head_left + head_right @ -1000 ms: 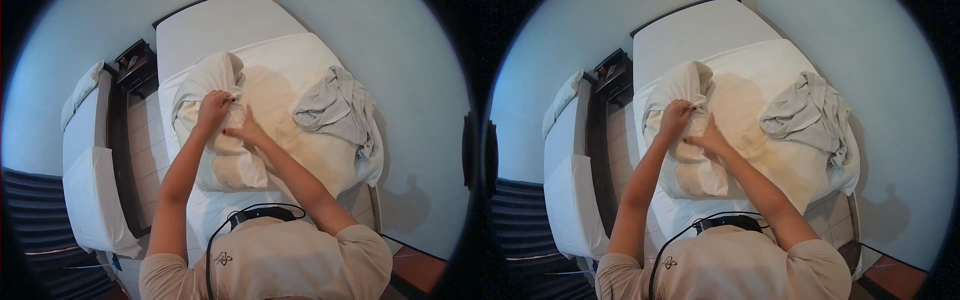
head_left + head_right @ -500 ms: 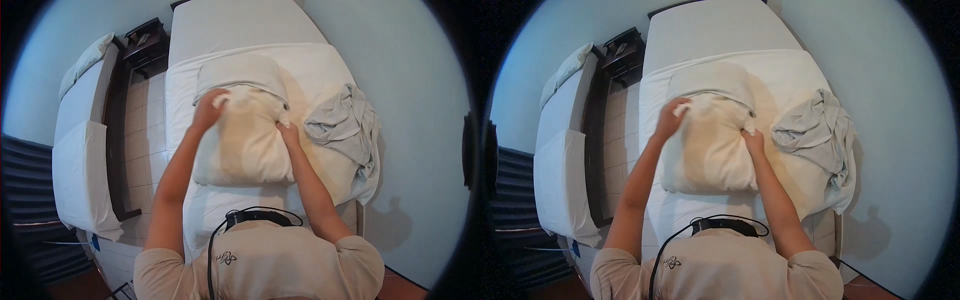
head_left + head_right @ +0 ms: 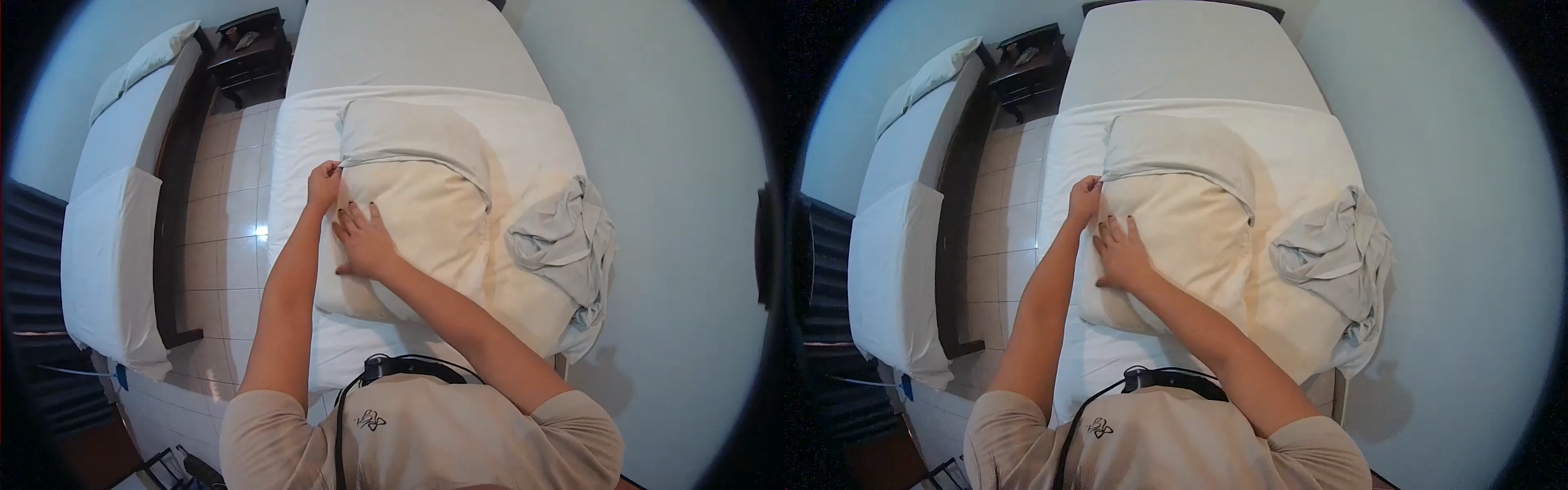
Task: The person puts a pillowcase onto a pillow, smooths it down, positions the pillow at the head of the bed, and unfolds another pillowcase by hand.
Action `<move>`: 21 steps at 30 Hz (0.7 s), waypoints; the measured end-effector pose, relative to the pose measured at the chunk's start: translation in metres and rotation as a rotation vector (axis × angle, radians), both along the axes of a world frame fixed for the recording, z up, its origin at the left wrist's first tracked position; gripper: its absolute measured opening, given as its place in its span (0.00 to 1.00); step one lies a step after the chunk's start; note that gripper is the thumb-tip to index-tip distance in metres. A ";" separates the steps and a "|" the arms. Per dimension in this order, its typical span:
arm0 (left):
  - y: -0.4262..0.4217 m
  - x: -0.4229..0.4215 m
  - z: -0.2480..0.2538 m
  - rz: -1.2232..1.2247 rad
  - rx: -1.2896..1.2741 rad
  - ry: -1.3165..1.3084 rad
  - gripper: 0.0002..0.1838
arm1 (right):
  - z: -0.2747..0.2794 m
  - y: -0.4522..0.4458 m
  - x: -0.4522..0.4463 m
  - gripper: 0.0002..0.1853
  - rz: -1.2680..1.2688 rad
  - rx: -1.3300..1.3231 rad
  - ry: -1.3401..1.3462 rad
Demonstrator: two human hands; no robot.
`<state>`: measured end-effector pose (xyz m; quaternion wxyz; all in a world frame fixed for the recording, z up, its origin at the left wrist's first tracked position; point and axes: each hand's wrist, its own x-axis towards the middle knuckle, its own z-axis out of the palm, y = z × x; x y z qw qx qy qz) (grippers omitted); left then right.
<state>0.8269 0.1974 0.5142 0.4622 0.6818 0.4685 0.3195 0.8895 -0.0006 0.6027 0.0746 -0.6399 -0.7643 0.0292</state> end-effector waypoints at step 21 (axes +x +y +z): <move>-0.083 0.024 0.112 -0.282 0.091 -0.371 0.09 | 0.095 0.001 0.138 0.11 -0.230 0.682 0.095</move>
